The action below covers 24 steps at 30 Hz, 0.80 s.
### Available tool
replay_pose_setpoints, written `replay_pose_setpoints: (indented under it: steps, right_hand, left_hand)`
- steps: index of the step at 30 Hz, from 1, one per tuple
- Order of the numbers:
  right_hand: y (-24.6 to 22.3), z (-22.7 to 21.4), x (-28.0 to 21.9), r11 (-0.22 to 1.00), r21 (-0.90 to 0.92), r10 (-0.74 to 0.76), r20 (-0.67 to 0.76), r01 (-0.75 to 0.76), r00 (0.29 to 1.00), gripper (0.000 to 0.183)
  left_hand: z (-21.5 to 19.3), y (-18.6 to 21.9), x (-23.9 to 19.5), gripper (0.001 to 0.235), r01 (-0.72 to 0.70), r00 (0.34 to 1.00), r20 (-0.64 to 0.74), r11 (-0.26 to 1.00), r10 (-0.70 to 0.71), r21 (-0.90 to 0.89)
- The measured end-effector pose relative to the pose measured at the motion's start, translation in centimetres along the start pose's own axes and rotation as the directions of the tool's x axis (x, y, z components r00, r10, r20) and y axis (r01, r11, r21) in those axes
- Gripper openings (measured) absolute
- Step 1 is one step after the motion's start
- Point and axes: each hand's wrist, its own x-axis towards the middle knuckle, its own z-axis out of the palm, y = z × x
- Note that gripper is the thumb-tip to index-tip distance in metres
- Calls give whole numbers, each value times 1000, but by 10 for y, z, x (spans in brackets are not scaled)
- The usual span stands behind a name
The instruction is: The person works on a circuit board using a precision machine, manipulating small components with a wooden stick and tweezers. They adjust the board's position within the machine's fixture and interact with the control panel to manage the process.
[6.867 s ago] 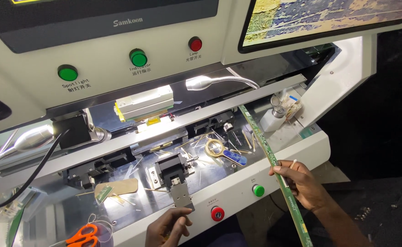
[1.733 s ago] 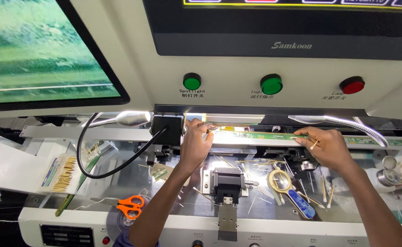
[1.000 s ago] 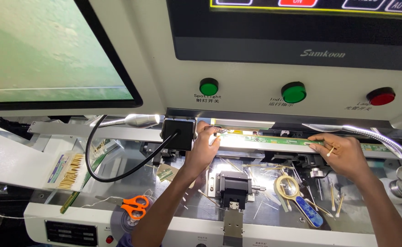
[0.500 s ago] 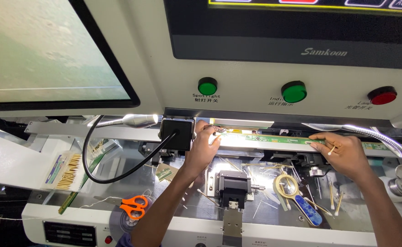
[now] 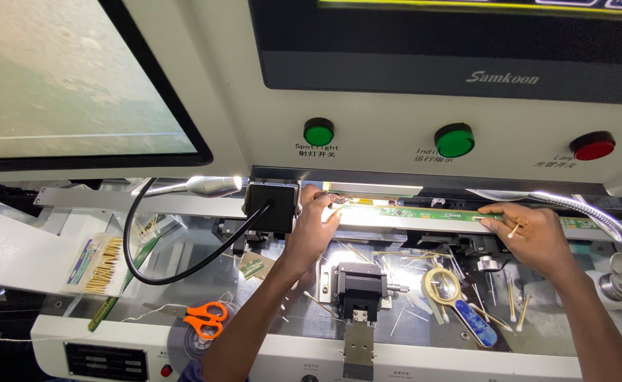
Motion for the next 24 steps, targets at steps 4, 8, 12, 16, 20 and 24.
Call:
replay_pose_setpoints:
  steps: [4,8,12,16,20,24]
  right_hand:
    - [-1,-1,0,1000,29,0,19,0,1000,23]
    - [3,1,1,1000,30,7,8,-7,1000,22]
    - [4,1,2,998,56,-21,5,20,1000,20]
    - [9,4,4,1000,-8,4,9,-4,1000,22]
    - [8,3,3,999,3,34,12,-34,999,21]
    - [6,2,3,996,-11,89,29,-89,996,22]
  left_hand:
    - [-1,3,0,24,31,999,15,999,-31,34]
    - [-5,13,0,23,89,995,32,995,-90,52]
    - [-3,12,0,23,114,993,31,992,-115,50]
    - [0,6,2,24,68,998,12,997,-69,39]
    - [-3,12,2,26,92,995,29,994,-94,55]
    - [-1,7,4,27,48,999,14,996,-49,70]
